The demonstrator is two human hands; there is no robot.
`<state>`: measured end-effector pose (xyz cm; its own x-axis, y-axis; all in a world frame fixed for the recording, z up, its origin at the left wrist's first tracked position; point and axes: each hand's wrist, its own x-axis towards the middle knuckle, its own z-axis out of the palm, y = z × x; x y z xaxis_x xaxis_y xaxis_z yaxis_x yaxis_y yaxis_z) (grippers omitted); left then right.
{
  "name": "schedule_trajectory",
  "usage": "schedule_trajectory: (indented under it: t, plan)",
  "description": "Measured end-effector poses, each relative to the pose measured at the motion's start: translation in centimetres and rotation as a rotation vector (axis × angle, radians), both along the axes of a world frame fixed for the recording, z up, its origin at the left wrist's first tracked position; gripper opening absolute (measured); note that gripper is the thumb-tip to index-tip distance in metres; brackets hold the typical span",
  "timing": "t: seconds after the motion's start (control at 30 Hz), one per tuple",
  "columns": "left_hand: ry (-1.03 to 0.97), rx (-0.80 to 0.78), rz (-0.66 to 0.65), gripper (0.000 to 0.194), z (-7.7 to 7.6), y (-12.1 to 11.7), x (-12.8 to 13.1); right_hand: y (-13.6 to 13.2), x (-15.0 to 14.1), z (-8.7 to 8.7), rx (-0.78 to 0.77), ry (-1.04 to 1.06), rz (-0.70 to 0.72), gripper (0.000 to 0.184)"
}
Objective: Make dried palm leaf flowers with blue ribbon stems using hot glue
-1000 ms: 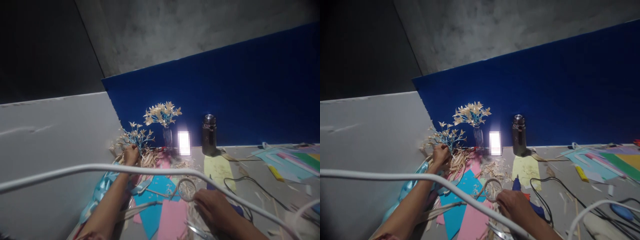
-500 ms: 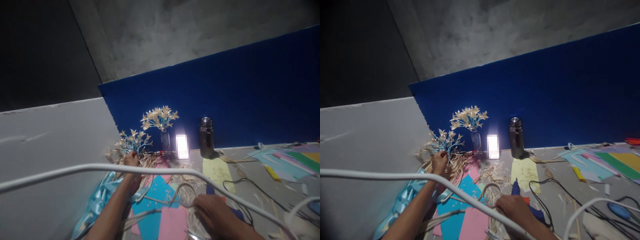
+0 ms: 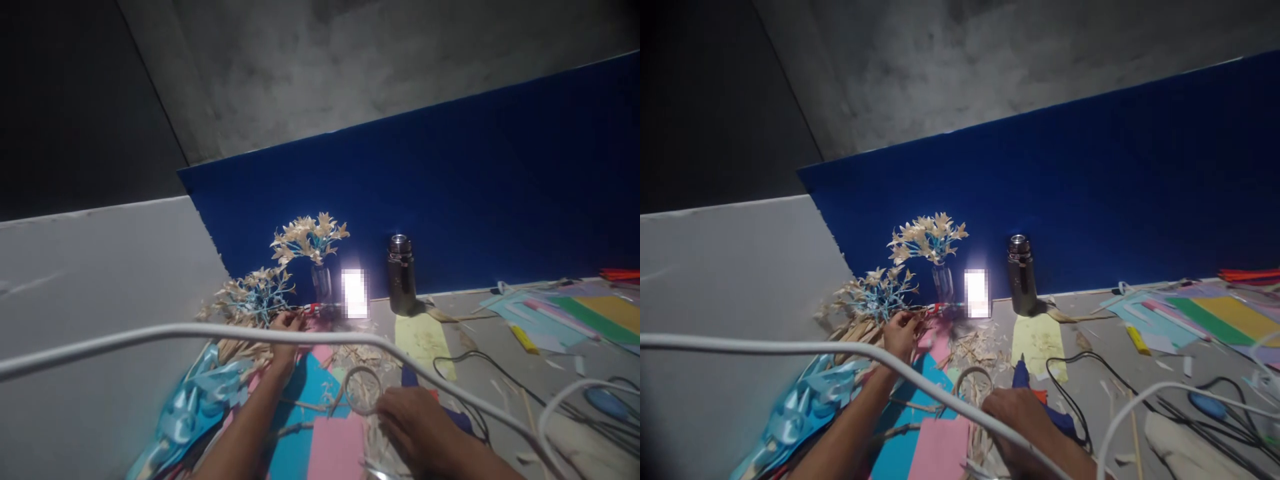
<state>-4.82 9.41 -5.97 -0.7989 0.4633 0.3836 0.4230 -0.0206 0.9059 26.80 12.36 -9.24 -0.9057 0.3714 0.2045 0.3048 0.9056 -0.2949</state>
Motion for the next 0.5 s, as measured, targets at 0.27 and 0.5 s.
schedule_trajectory:
  t: [0.27,0.5]
  plan:
    - [0.07,-0.041,-0.045,0.016,0.1,-2.5,1.4,-0.1,0.0,-0.4,0.042,0.059,0.051,0.016]
    - [0.138,-0.164,-0.177,0.01,-0.9,1.1,3.8,-0.4,0.1,0.9,0.04,0.022,0.038,0.019]
